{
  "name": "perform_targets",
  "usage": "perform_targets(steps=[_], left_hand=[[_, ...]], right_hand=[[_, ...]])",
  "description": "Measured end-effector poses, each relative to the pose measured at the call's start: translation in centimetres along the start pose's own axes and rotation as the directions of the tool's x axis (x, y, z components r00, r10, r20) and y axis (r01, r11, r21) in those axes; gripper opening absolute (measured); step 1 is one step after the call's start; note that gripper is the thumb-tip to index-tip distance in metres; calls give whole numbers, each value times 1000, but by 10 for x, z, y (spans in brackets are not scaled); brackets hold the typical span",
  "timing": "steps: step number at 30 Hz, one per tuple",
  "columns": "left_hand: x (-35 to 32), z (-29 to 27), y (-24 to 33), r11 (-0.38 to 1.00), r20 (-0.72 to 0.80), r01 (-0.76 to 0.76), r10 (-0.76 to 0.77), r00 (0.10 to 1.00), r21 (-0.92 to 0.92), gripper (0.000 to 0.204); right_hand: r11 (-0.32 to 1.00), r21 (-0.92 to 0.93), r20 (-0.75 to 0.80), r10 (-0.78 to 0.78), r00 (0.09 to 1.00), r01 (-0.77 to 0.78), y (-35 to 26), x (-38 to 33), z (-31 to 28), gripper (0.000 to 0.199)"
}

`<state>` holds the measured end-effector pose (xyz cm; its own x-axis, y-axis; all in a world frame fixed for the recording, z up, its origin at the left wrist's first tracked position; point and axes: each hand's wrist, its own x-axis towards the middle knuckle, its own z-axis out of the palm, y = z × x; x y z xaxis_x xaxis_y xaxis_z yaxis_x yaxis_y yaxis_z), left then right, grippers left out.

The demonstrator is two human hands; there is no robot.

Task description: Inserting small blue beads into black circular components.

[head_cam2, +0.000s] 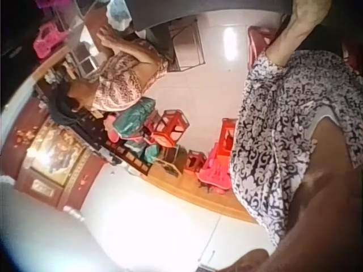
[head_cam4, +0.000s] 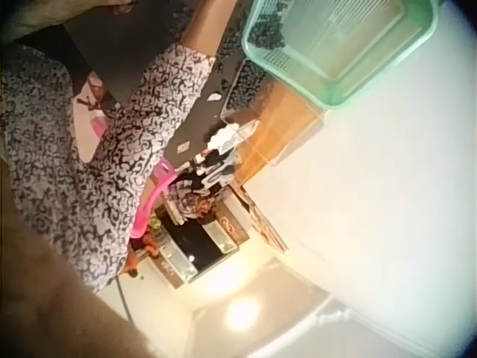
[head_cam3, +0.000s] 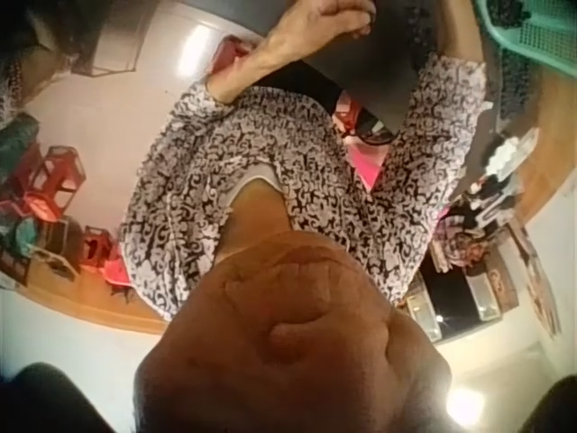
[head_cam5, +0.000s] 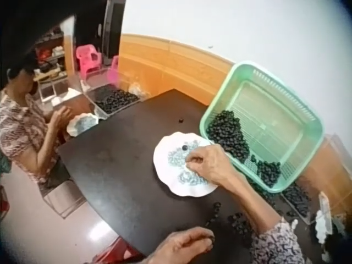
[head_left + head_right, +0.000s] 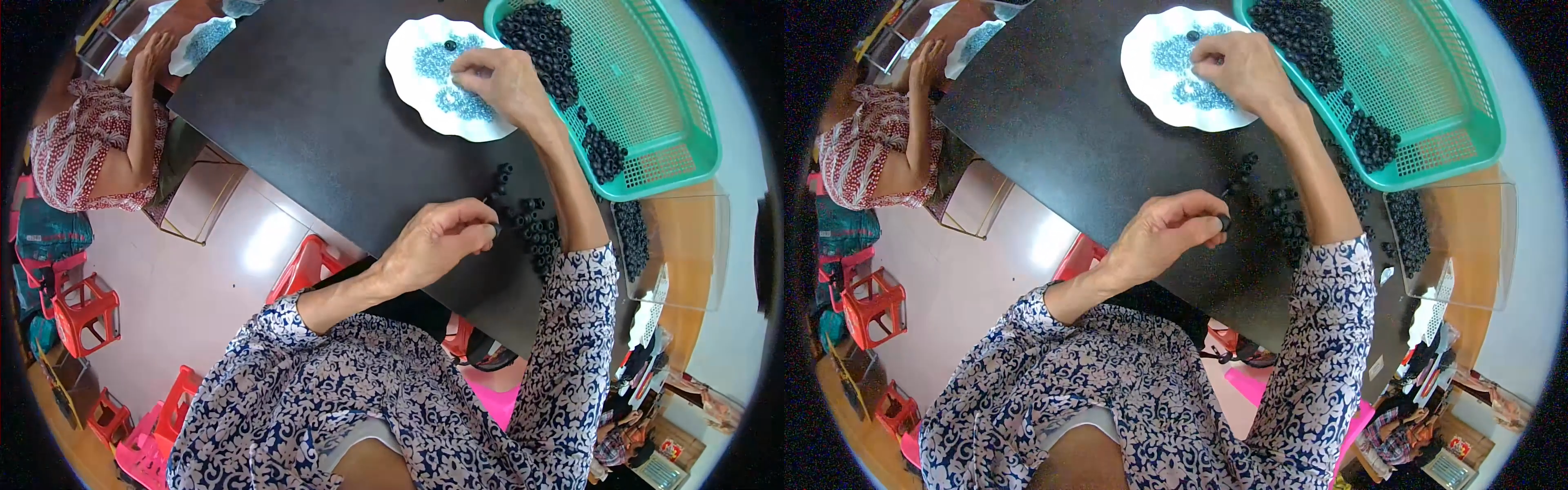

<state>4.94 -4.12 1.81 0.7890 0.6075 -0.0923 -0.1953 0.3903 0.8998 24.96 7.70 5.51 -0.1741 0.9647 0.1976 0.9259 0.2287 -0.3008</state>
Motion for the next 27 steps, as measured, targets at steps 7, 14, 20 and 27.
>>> perform_targets(steps=[7, 14, 20, 27], left_hand=[[-3, -1, -3, 999, 19, -6, 7, 1000, -46, 20], [-5, -3, 1, 1000, 39, -7, 7, 999, -16, 20], [-5, -3, 1, 1000, 49, -21, 20, 999, 9, 20], [-7, -3, 2, 999, 35, -30, 29, 999, 30, 20]], right_hand=[[973, 180, -80, 158, 984, -142, 8, 2, -8, 22], [1000, -5, -31, 0, 1000, 0, 15, -1, -4, 18], [978, -152, -23, -147, 989, 142, 12, -1, -3, 18], [938, -243, -35, -263, 964, 247, 7, -1, -3, 16]])
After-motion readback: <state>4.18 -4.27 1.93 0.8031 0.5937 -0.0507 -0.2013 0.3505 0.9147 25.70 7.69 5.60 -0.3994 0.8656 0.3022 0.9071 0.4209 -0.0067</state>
